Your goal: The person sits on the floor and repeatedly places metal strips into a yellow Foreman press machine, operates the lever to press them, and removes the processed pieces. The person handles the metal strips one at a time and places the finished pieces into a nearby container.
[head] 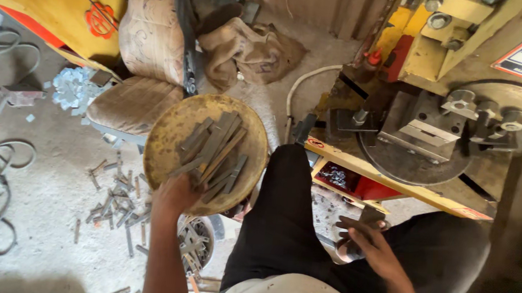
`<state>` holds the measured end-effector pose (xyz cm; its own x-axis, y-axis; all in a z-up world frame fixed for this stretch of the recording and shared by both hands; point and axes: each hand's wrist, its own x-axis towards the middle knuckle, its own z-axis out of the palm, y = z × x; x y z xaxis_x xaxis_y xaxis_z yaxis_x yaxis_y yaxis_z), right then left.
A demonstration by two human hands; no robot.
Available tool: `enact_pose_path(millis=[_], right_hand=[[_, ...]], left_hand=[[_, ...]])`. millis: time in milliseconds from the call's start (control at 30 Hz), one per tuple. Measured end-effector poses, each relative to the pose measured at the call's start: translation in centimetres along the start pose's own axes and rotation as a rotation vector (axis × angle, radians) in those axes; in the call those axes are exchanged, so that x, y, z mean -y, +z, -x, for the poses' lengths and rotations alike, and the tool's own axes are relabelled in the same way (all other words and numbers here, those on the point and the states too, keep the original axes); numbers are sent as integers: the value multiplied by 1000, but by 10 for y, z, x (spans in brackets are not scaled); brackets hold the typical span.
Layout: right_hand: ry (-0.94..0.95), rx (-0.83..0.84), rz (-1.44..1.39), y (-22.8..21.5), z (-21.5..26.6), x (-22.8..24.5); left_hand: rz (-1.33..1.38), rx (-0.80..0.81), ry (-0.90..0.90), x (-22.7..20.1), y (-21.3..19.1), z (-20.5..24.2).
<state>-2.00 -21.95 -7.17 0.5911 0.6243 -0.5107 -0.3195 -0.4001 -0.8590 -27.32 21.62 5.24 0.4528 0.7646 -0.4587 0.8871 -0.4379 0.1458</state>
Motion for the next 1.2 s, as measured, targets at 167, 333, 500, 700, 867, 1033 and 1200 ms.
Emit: enact_pose_path(millis=[167, 333, 500, 700, 867, 1033, 1200], right_hand=[[107, -27, 82, 7, 11, 11], [22, 2, 54, 1, 17, 19], [71, -109, 63, -16, 22, -7], [34, -52, 84, -23, 13, -11], [-136, -40, -184, 6, 21, 47], [-221, -268, -455, 19, 36, 82], [-285, -485, -492, 0, 20, 64]], left_hand=[[113, -257, 98, -44, 71, -121], [108, -618, 95, -55, 115, -184], [132, -566, 159, -43, 108, -185], [1000, -375, 525, -101, 46, -84], [1388, 398, 436, -218, 74, -7], [1333, 582, 828, -312, 118, 35], [1242, 603, 927, -362, 119, 47]])
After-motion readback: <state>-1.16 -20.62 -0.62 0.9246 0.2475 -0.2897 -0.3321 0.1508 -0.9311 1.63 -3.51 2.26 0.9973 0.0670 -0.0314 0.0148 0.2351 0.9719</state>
